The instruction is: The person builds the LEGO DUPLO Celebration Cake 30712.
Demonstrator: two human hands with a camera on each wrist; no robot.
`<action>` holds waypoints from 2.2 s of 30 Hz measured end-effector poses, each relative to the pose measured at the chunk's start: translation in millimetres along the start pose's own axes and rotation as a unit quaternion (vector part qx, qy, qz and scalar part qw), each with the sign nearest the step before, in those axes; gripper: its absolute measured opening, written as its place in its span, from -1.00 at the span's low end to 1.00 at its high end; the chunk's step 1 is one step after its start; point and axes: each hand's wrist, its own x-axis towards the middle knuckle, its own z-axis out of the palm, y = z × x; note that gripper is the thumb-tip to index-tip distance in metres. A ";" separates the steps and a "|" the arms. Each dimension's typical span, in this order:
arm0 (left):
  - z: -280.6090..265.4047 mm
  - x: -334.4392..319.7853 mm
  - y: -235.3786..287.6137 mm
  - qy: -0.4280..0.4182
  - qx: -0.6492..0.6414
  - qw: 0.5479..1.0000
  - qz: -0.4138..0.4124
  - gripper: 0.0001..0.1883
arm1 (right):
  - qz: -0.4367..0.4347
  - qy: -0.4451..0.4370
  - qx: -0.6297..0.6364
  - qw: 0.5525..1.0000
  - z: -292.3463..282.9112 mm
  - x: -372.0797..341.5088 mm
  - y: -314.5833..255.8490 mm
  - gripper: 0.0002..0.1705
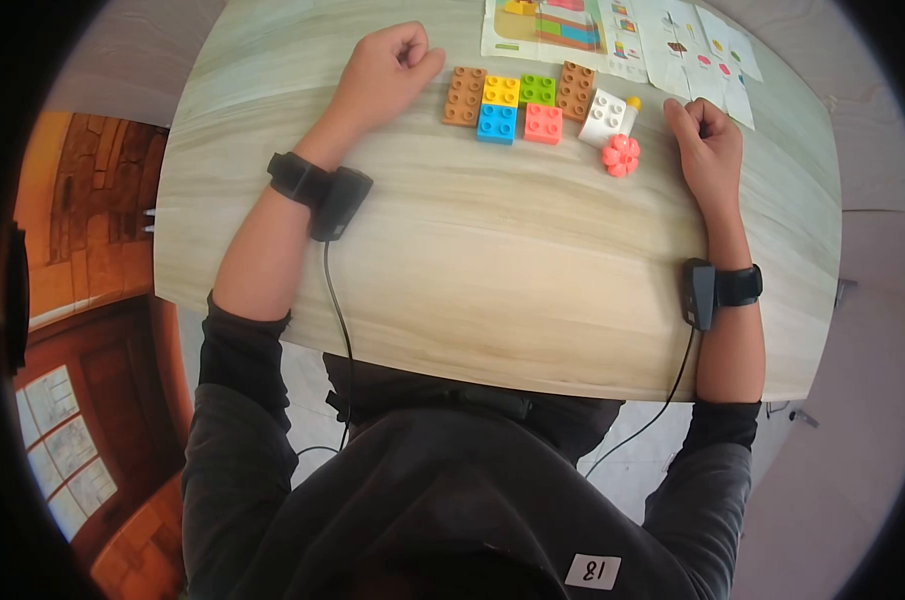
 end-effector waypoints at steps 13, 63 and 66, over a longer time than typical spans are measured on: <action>-0.3 1.3 -2.2 0.024 0.003 1.000 0.004 -0.71 | -0.015 0.006 -0.004 1.000 3.1 5.0 -3.1 -0.47; -10.7 10.4 -2.6 0.010 0.009 1.000 -0.014 -0.72 | -0.225 -0.141 -0.307 0.914 34.0 -14.5 -63.9 -0.46; -11.5 10.0 -3.2 0.013 0.011 1.000 -0.012 -0.72 | -0.259 -0.140 -0.301 0.907 34.2 -12.9 -64.4 -0.46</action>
